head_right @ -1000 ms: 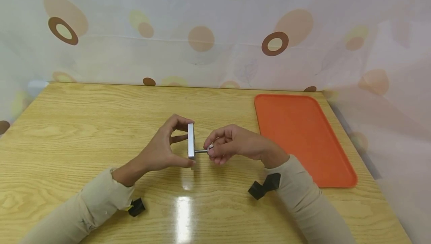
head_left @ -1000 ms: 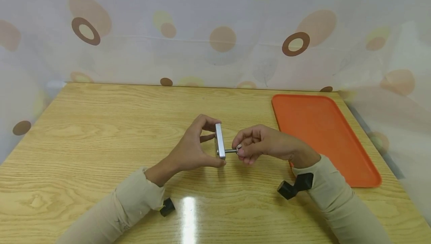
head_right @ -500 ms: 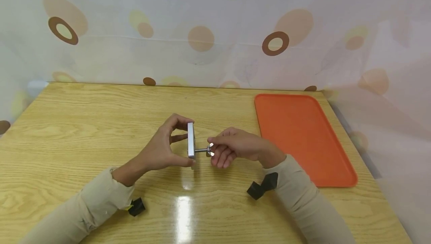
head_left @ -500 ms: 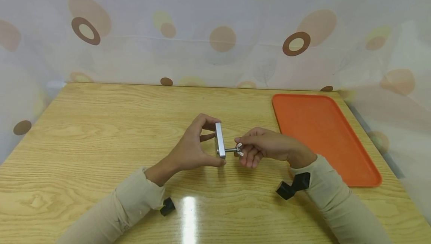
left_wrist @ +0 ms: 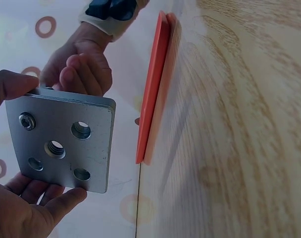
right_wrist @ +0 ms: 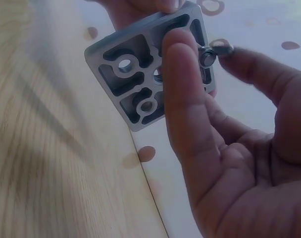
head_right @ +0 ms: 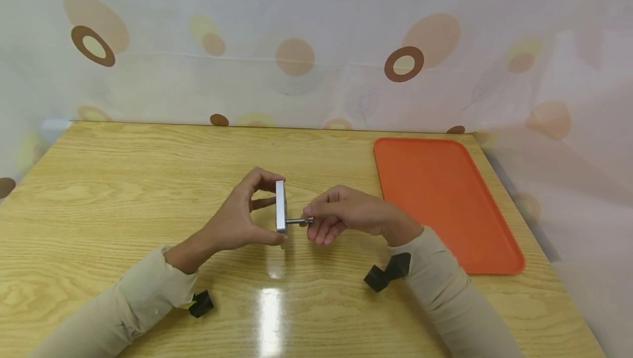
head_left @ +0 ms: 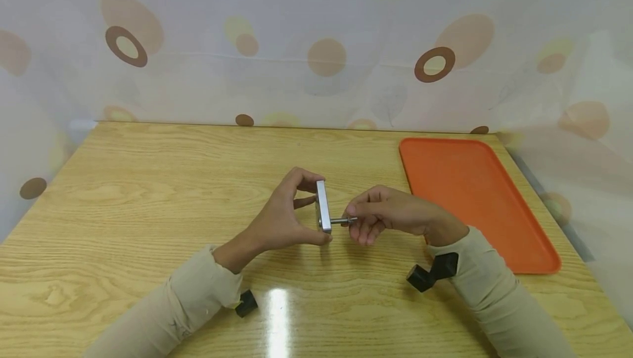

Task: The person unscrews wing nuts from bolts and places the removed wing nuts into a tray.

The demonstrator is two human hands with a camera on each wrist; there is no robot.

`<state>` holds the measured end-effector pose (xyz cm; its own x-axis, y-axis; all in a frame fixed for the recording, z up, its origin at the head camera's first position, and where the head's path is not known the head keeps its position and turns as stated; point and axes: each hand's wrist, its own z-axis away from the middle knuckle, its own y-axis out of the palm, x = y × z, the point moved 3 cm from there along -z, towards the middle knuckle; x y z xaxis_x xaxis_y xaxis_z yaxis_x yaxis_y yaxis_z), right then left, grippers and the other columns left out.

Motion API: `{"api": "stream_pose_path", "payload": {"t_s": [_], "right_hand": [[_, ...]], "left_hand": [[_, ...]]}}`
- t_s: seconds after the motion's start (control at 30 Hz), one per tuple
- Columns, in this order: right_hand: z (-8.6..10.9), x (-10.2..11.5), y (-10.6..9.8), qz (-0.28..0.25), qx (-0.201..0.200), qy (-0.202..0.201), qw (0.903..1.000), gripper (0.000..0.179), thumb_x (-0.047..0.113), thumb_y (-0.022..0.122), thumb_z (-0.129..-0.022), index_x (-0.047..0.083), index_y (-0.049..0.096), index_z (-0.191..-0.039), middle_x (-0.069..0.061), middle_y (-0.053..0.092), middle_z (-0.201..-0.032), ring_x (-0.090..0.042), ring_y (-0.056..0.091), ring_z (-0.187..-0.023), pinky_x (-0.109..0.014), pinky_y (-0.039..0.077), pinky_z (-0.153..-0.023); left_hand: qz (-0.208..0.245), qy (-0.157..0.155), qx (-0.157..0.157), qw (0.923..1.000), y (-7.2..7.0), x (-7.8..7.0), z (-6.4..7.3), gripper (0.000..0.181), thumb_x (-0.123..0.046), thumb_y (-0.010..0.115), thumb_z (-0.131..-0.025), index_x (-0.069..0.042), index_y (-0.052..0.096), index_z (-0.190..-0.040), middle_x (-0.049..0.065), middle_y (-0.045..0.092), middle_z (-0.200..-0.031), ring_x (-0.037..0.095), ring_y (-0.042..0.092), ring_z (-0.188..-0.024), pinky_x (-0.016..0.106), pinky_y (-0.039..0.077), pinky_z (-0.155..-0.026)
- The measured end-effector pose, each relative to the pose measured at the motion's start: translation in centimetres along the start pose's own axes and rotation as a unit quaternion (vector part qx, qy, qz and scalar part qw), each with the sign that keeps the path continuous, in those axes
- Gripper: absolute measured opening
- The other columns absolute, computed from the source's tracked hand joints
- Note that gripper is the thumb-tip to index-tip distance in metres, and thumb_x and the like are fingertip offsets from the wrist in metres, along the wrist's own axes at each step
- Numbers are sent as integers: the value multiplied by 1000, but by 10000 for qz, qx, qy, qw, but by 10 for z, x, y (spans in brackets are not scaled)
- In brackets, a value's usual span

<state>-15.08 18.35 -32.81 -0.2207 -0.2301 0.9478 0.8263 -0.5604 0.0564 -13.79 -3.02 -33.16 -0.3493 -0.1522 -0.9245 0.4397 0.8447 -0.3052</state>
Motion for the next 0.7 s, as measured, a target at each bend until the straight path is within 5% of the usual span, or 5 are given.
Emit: {"api": "stream_pose_path", "payload": {"t_s": [0.3, 0.53, 0.7], "right_hand": [[3, 2, -1, 416, 30, -321, 9986, 19, 9, 61, -97, 1, 63, -114, 4, 74, -92, -7, 70, -80, -28, 64, -75], [0, -2, -4, 45, -289, 60, 9996, 36, 33, 45, -107, 5, 67, -110, 0, 75, -88, -9, 72, -76, -29, 65, -72], [-1, -2, -2, -315, -204, 217, 9991, 41, 34, 40, -108, 8, 69, -94, 2, 76, -79, -7, 73, -68, -24, 64, -64]], "left_hand": [[-28, -20, -10, 10000, 0, 0, 0, 83, -2, 87, -63, -3, 44, -133, 17, 47, -132, 26, 50, -122, 45, 51, -110], [-44, 35, 18, 10000, 0, 0, 0, 83, -2, 86, -63, -2, 43, -134, 19, 47, -133, 27, 50, -122, 46, 52, -110], [-38, 44, 11, 10000, 0, -1, 1, 84, -3, 86, -63, -2, 43, -135, 20, 46, -134, 28, 50, -122, 46, 51, -110]]}}
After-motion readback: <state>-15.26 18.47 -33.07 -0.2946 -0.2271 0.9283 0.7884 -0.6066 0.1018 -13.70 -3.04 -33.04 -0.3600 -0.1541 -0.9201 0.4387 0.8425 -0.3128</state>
